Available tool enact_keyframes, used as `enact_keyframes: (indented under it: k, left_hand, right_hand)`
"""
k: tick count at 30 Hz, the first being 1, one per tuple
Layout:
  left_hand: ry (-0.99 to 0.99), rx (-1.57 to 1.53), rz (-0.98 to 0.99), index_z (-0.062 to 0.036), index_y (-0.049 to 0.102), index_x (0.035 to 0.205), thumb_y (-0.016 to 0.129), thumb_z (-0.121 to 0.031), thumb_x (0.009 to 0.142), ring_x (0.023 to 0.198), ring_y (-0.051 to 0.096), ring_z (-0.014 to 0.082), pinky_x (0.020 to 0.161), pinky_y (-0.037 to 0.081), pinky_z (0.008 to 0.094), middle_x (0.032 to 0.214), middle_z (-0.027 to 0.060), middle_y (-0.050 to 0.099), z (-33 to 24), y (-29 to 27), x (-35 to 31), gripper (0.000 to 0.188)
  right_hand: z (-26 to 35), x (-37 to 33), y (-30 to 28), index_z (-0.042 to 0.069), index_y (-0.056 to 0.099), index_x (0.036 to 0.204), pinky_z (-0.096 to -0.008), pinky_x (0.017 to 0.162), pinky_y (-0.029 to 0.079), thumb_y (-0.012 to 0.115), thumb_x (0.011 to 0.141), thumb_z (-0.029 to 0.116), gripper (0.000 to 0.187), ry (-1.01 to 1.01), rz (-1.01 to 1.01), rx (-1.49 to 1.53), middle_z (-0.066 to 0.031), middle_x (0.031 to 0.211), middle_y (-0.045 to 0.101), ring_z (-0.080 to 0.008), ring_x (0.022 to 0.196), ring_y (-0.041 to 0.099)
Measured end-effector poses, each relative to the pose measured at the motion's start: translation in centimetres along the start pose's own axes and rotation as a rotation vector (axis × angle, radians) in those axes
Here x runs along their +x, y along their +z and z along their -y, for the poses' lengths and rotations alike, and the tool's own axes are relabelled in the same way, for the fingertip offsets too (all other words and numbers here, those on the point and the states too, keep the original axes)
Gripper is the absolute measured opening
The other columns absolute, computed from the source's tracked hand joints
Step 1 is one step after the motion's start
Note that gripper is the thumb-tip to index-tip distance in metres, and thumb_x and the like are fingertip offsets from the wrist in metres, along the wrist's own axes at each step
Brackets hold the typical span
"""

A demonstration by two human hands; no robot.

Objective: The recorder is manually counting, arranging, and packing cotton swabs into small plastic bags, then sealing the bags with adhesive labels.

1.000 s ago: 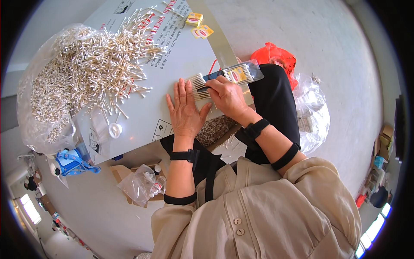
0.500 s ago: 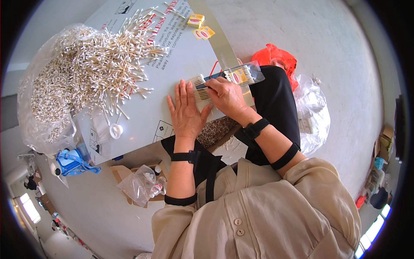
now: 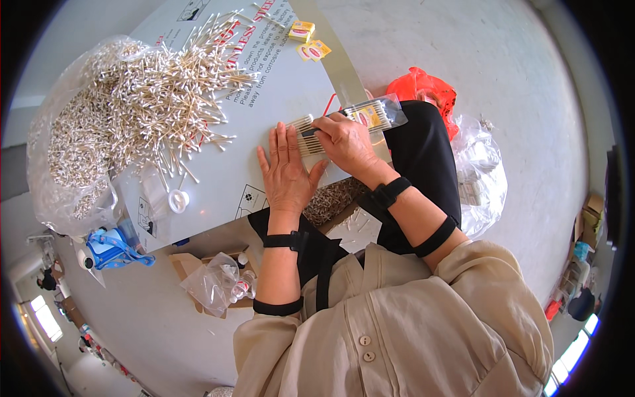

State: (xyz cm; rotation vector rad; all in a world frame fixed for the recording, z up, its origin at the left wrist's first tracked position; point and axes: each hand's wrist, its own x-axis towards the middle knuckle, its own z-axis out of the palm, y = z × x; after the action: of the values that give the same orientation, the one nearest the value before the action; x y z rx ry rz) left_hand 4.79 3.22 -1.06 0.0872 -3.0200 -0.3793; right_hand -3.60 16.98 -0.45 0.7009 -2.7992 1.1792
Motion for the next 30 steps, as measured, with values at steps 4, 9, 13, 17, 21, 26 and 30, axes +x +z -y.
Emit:
enact_keyframes:
  k: [4, 9, 13, 17, 21, 26, 30]
  left_hand:
    - [-0.004, 0.002, 0.017, -0.0064, 0.022, 0.151, 0.057, -0.057, 0.087, 0.146, 0.02, 0.0301, 0.116, 0.013, 0.0557, 0.157, 0.0143, 0.022, -0.1, -0.1, 0.1, 0.089]
    - [-0.002, 0.011, 0.007, -0.0045, 0.026, 0.149, 0.06, -0.057, 0.084, 0.146, 0.02, 0.0294, 0.116, 0.013, 0.0554, 0.157, 0.014, 0.024, -0.1, -0.1, 0.1, 0.09]
    - [-0.005, 0.0, 0.01, -0.0045, 0.026, 0.149, 0.06, -0.056, 0.084, 0.146, 0.019, 0.0293, 0.116, 0.012, 0.055, 0.157, 0.0139, 0.024, -0.1, -0.1, 0.1, 0.09]
    - [-0.007, 0.003, 0.019, -0.0041, 0.026, 0.149, 0.06, -0.056, 0.084, 0.146, 0.018, 0.029, 0.116, 0.011, 0.055, 0.157, 0.0136, 0.023, -0.1, -0.1, 0.2, 0.09]
    - [-0.01, 0.003, 0.019, -0.0033, 0.027, 0.149, 0.06, -0.056, 0.085, 0.146, 0.019, 0.0293, 0.116, 0.011, 0.0551, 0.157, 0.014, 0.024, -0.1, -0.1, 0.0, 0.089]
    - [-0.005, -0.003, 0.004, -0.0026, 0.028, 0.148, 0.059, -0.056, 0.085, 0.146, 0.019, 0.0299, 0.116, 0.012, 0.0551, 0.156, 0.015, 0.026, -0.1, -0.1, 0.0, 0.088]
    - [0.0, 0.022, 0.015, -0.0023, 0.028, 0.148, 0.054, -0.058, 0.087, 0.146, 0.019, 0.0302, 0.116, 0.011, 0.0546, 0.156, 0.0153, 0.025, -0.1, 0.1, 0.1, 0.086]
  right_hand:
    - [-0.3, 0.0, 0.1, 0.01, 0.069, 0.087, -0.0428, 0.062, 0.051, 0.061, 0.085, 0.017, 0.011, -0.017, 0.016, 0.037, -0.0102, 0.079, 0.064, -0.0317, 0.071, 0.065]
    - [0.2, 0.8, -0.1, 0.009, 0.069, 0.086, -0.0416, 0.064, 0.051, 0.062, 0.086, 0.016, 0.011, 0.022, -0.008, 0.033, -0.0096, 0.079, 0.064, -0.0317, 0.073, 0.065]
    - [0.2, 2.1, -0.3, 0.009, 0.07, 0.087, -0.0401, 0.065, 0.051, 0.063, 0.086, 0.016, 0.01, 0.008, -0.009, 0.002, -0.0084, 0.082, 0.065, -0.0312, 0.074, 0.065]
    - [-0.3, 2.5, 0.3, 0.01, 0.07, 0.087, -0.0402, 0.065, 0.051, 0.062, 0.086, 0.016, 0.01, -0.008, -0.01, -0.018, -0.0077, 0.082, 0.064, -0.0314, 0.074, 0.065]
    - [-0.6, 2.5, 0.3, 0.008, 0.068, 0.082, -0.0405, 0.066, 0.051, 0.063, 0.084, 0.015, 0.009, -0.04, 0.05, -0.013, -0.0083, 0.081, 0.063, -0.0323, 0.075, 0.064]
    - [-1.0, 3.2, 0.7, 0.007, 0.064, 0.078, -0.0412, 0.065, 0.051, 0.064, 0.08, 0.014, 0.008, -0.085, 0.07, 0.024, -0.0093, 0.08, 0.061, -0.0326, 0.075, 0.063]
    - [-1.4, 5.7, 1.5, 0.007, 0.063, 0.08, -0.0414, 0.064, 0.05, 0.065, 0.08, 0.014, 0.007, -0.131, 0.061, -0.019, -0.0092, 0.081, 0.06, -0.0324, 0.074, 0.063]
